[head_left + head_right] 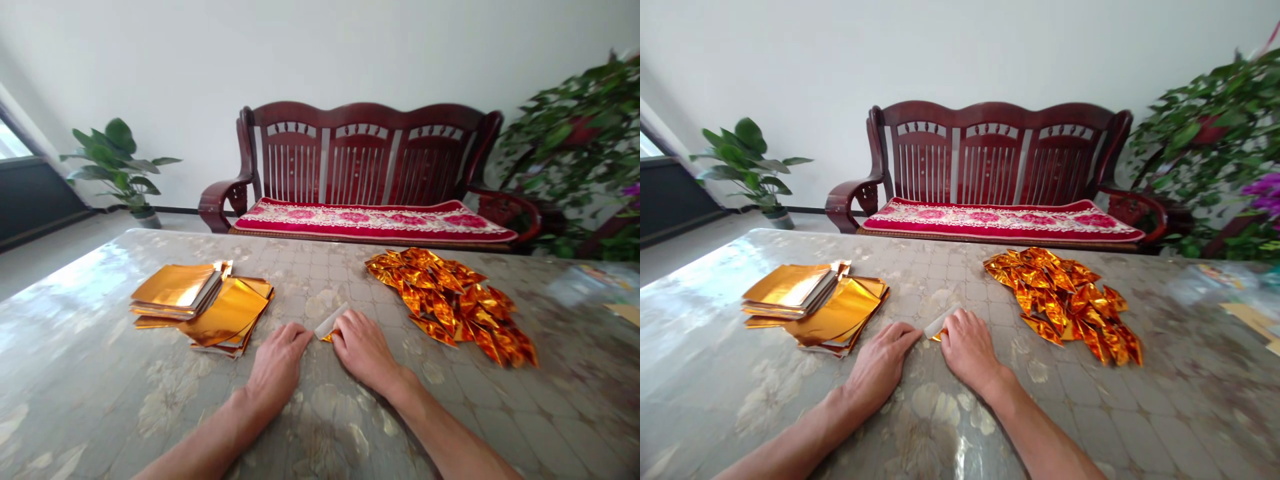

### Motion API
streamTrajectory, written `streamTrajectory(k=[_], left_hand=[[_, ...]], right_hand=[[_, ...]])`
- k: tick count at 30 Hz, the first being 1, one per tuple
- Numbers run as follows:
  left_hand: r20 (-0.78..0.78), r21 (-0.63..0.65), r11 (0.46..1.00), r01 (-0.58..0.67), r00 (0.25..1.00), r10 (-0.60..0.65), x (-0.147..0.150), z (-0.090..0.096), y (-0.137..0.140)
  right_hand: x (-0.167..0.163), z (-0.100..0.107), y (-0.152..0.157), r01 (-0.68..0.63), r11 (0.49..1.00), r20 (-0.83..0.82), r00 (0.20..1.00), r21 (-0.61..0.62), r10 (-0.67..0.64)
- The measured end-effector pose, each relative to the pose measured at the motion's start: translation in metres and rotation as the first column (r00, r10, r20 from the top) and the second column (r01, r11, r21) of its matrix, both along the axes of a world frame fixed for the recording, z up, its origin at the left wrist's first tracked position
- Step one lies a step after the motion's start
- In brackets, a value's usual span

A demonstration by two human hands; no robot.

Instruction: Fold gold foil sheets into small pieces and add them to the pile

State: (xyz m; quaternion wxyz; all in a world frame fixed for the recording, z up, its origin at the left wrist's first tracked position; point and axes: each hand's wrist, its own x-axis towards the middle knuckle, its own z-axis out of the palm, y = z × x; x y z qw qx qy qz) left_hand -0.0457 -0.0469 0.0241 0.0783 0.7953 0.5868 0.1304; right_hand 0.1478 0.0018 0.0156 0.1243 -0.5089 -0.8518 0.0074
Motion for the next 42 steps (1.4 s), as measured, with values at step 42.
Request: streamTrajectory(k=[42], left_hand=[[0.271,-0.012,0.999,-0.038,0.962,0.039,0.011,-0.002,0.024]], right_hand=[[0.001,-0.002,-0.001,0.009,1.000,-0.011,1.000,-0.001,-0.009]])
